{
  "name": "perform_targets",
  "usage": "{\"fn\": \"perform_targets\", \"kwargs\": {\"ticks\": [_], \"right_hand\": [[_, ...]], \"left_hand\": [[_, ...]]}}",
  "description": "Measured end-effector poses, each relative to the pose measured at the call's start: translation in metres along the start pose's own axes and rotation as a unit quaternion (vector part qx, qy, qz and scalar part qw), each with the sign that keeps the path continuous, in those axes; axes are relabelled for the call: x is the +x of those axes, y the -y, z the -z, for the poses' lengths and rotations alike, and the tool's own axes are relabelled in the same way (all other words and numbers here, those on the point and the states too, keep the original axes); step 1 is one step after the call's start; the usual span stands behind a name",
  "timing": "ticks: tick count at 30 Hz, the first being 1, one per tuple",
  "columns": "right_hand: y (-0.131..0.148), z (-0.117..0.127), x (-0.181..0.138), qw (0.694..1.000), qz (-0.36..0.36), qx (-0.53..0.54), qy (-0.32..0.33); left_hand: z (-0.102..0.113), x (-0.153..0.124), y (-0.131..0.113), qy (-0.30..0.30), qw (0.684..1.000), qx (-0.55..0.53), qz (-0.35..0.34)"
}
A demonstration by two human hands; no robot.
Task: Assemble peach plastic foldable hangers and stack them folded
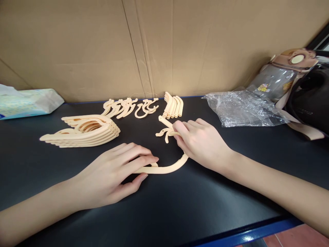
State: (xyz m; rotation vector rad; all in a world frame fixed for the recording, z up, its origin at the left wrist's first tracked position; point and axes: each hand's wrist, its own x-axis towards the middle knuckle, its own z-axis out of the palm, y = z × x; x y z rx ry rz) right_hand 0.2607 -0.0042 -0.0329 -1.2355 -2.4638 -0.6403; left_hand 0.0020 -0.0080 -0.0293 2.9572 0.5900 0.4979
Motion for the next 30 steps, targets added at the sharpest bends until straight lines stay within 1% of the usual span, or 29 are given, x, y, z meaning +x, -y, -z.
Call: {"fn": "perform_targets", "kwargs": {"ticks": [5, 12, 17, 21, 24, 30], "right_hand": [[0.001, 0.003, 0.001, 1.000, 0.011, 0.022, 0.002], [0.004, 0.007, 0.002, 0.997, 0.062, 0.042, -0.010], [0.008, 0.009, 0.002, 0.995, 0.085, 0.060, -0.001], [0.010, 0.010, 0.002, 0.993, 0.088, 0.078, 0.004], [0.013, 0.011, 0.002, 0.992, 0.083, 0.098, 0.017], [0.015, 0.012, 0.001, 0.988, 0.078, 0.129, 0.033]], "left_hand": [[-0.001, 0.000, 0.003, -0.007, 1.000, 0.011, 0.016], [-0.002, 0.000, 0.005, -0.033, 0.999, 0.023, 0.033], [0.000, 0.002, 0.005, -0.063, 0.994, 0.083, 0.027], [0.001, 0.003, 0.006, -0.084, 0.987, 0.132, 0.049], [0.001, 0.003, 0.007, -0.088, 0.985, 0.137, 0.065], [-0.002, 0.001, 0.009, -0.095, 0.983, 0.142, 0.071]]}}
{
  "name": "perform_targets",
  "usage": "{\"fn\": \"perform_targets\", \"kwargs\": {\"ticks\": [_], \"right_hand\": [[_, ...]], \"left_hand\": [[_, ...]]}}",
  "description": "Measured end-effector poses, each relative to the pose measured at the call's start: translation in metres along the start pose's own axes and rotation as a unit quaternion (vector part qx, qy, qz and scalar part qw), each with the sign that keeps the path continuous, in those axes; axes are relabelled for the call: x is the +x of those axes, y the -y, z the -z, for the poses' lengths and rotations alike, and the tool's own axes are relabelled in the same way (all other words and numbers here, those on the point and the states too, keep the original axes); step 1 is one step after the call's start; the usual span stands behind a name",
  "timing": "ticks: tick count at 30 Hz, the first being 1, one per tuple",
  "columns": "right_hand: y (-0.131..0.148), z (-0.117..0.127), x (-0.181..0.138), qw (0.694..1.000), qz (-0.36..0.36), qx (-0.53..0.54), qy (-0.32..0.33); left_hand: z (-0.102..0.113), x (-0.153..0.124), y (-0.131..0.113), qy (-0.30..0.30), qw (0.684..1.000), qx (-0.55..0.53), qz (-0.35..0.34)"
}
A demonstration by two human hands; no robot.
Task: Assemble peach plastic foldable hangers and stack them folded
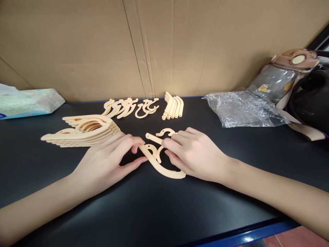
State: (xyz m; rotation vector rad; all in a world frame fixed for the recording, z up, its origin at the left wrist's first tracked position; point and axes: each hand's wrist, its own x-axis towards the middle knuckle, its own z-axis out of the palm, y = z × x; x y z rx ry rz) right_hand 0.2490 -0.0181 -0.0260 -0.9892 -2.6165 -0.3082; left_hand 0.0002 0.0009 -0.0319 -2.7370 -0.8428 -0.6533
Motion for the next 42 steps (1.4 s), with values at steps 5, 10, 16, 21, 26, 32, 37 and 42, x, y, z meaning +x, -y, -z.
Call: {"fn": "perform_targets", "kwargs": {"ticks": [5, 10, 16, 21, 26, 32, 37, 42], "right_hand": [[0.004, -0.001, -0.002, 0.995, -0.042, 0.089, 0.002], [0.010, 0.002, -0.001, 0.981, -0.065, 0.179, 0.033], [0.014, 0.001, 0.000, 0.988, 0.027, 0.154, 0.005], [0.018, -0.002, 0.000, 0.994, 0.066, 0.090, 0.009], [0.017, -0.005, -0.002, 0.996, 0.058, 0.060, -0.011], [0.011, -0.006, -0.002, 0.997, 0.051, 0.043, -0.034], [0.013, -0.003, 0.000, 0.994, 0.086, 0.062, -0.039], [0.002, 0.000, -0.001, 0.995, 0.054, 0.072, -0.049]], "left_hand": [[-0.002, -0.001, 0.000, -0.002, 1.000, -0.009, 0.010], [-0.001, -0.001, -0.002, -0.003, 0.996, -0.069, 0.054], [0.005, 0.000, -0.011, 0.030, 0.978, -0.145, 0.149], [0.006, 0.002, -0.015, 0.049, 0.967, -0.172, 0.181], [0.004, 0.001, -0.012, 0.034, 0.967, -0.183, 0.172], [0.004, 0.001, -0.004, 0.041, 0.967, -0.176, 0.180], [0.005, 0.000, 0.006, 0.048, 0.975, -0.168, 0.139], [0.008, -0.002, 0.011, 0.032, 0.991, -0.110, 0.071]]}}
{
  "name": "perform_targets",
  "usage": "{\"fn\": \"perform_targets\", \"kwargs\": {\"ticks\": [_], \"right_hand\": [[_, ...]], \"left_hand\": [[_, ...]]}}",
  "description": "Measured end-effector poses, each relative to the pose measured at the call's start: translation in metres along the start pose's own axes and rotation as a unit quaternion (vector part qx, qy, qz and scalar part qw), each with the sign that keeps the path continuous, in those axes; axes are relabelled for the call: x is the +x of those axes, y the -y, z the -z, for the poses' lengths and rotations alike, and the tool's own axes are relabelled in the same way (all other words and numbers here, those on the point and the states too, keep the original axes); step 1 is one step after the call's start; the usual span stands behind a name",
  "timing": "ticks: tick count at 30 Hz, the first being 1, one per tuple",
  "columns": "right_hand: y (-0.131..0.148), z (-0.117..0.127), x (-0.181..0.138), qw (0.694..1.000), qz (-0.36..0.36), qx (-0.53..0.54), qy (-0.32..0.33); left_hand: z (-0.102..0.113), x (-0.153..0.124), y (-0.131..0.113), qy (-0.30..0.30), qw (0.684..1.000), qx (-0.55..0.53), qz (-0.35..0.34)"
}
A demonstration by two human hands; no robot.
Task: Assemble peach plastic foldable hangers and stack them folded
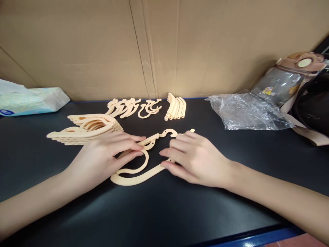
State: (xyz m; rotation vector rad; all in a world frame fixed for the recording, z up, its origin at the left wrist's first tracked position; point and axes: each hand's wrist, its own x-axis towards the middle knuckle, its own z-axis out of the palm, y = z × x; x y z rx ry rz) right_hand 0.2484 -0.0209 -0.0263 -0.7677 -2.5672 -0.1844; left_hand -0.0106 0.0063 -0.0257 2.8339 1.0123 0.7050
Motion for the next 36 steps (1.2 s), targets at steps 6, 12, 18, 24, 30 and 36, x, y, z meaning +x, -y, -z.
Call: {"fn": "perform_targets", "kwargs": {"ticks": [6, 12, 18, 24, 30, 36], "right_hand": [[-0.020, 0.000, -0.003, 0.997, -0.048, -0.063, 0.017], [-0.020, -0.003, -0.004, 0.990, -0.061, -0.121, 0.034], [-0.021, -0.001, -0.004, 0.982, -0.063, -0.173, 0.046], [-0.022, 0.004, -0.003, 0.972, -0.083, -0.214, 0.048], [-0.020, 0.001, -0.004, 0.978, -0.100, -0.179, 0.031], [-0.023, -0.006, -0.004, 0.985, -0.085, -0.147, 0.039]], "left_hand": [[0.002, 0.002, 0.004, -0.009, 0.995, 0.053, -0.082], [0.006, 0.002, 0.002, -0.012, 0.978, 0.159, -0.137], [0.006, 0.001, 0.003, -0.015, 0.968, 0.200, -0.148], [0.006, 0.000, 0.003, -0.006, 0.971, 0.201, -0.130], [0.006, 0.001, 0.000, -0.004, 0.971, 0.205, -0.122], [0.004, 0.002, -0.010, -0.027, 0.981, 0.167, -0.098]]}}
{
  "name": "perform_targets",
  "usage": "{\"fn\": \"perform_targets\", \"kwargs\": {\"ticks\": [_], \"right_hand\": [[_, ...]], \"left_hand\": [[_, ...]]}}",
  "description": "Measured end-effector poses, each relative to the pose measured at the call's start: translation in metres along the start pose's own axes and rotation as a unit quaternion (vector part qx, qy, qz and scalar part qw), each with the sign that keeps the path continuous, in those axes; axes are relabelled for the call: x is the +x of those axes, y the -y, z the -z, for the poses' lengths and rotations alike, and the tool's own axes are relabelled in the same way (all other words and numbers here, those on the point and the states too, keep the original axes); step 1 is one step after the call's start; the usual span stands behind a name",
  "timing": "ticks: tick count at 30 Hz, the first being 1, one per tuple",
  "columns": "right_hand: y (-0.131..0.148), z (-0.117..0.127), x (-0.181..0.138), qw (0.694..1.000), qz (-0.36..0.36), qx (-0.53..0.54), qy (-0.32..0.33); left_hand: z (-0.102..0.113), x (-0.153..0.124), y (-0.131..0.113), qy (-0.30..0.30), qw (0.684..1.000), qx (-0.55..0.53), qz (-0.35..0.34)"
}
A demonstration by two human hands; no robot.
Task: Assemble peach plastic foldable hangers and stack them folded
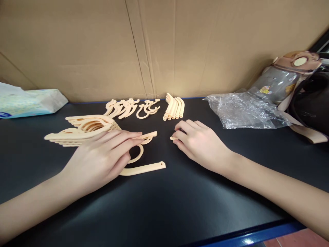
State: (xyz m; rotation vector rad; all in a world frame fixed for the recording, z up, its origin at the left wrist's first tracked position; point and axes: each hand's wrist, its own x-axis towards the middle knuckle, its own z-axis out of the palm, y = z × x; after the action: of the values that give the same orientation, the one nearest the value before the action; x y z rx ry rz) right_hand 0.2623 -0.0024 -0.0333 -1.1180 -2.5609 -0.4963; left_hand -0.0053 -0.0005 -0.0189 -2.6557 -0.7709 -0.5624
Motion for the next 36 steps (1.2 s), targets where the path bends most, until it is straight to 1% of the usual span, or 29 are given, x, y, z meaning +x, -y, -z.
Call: {"fn": "perform_targets", "kwargs": {"ticks": [2, 5, 8, 10, 13, 19, 23, 30, 33, 35, 36], "right_hand": [[0.001, 0.000, 0.000, 1.000, 0.003, 0.009, -0.001], [0.003, 0.000, 0.001, 0.999, 0.007, 0.035, -0.017], [0.006, 0.000, 0.001, 0.998, 0.024, 0.051, -0.038], [0.007, 0.001, 0.001, 0.997, 0.038, 0.053, -0.038], [0.009, 0.003, 0.001, 0.996, 0.037, 0.075, -0.026], [0.017, 0.008, 0.000, 0.990, -0.022, 0.136, 0.007], [0.017, 0.006, -0.002, 0.986, -0.017, 0.166, 0.008], [0.013, 0.005, -0.003, 0.988, -0.012, 0.152, 0.010], [0.016, 0.005, -0.004, 0.990, -0.019, 0.141, -0.010], [0.017, 0.005, -0.004, 0.989, -0.012, 0.145, -0.025], [0.017, 0.006, -0.004, 0.988, -0.008, 0.151, -0.022]], "left_hand": [[0.000, 0.000, -0.005, 0.006, 0.999, -0.053, 0.005], [-0.004, -0.001, -0.012, 0.047, 0.989, -0.139, -0.003], [-0.007, -0.003, -0.013, 0.101, 0.982, -0.162, -0.001], [-0.009, -0.003, -0.013, 0.134, 0.976, -0.169, 0.013], [-0.008, -0.003, -0.012, 0.158, 0.970, -0.183, 0.024], [-0.008, -0.002, -0.013, 0.156, 0.969, -0.192, 0.021], [-0.009, -0.003, -0.012, 0.142, 0.970, -0.194, 0.032], [-0.009, -0.002, -0.012, 0.143, 0.967, -0.205, 0.045], [-0.009, -0.002, -0.011, 0.131, 0.968, -0.209, 0.042], [-0.009, -0.003, -0.010, 0.127, 0.968, -0.214, 0.038], [-0.009, -0.002, -0.010, 0.126, 0.968, -0.215, 0.037]]}}
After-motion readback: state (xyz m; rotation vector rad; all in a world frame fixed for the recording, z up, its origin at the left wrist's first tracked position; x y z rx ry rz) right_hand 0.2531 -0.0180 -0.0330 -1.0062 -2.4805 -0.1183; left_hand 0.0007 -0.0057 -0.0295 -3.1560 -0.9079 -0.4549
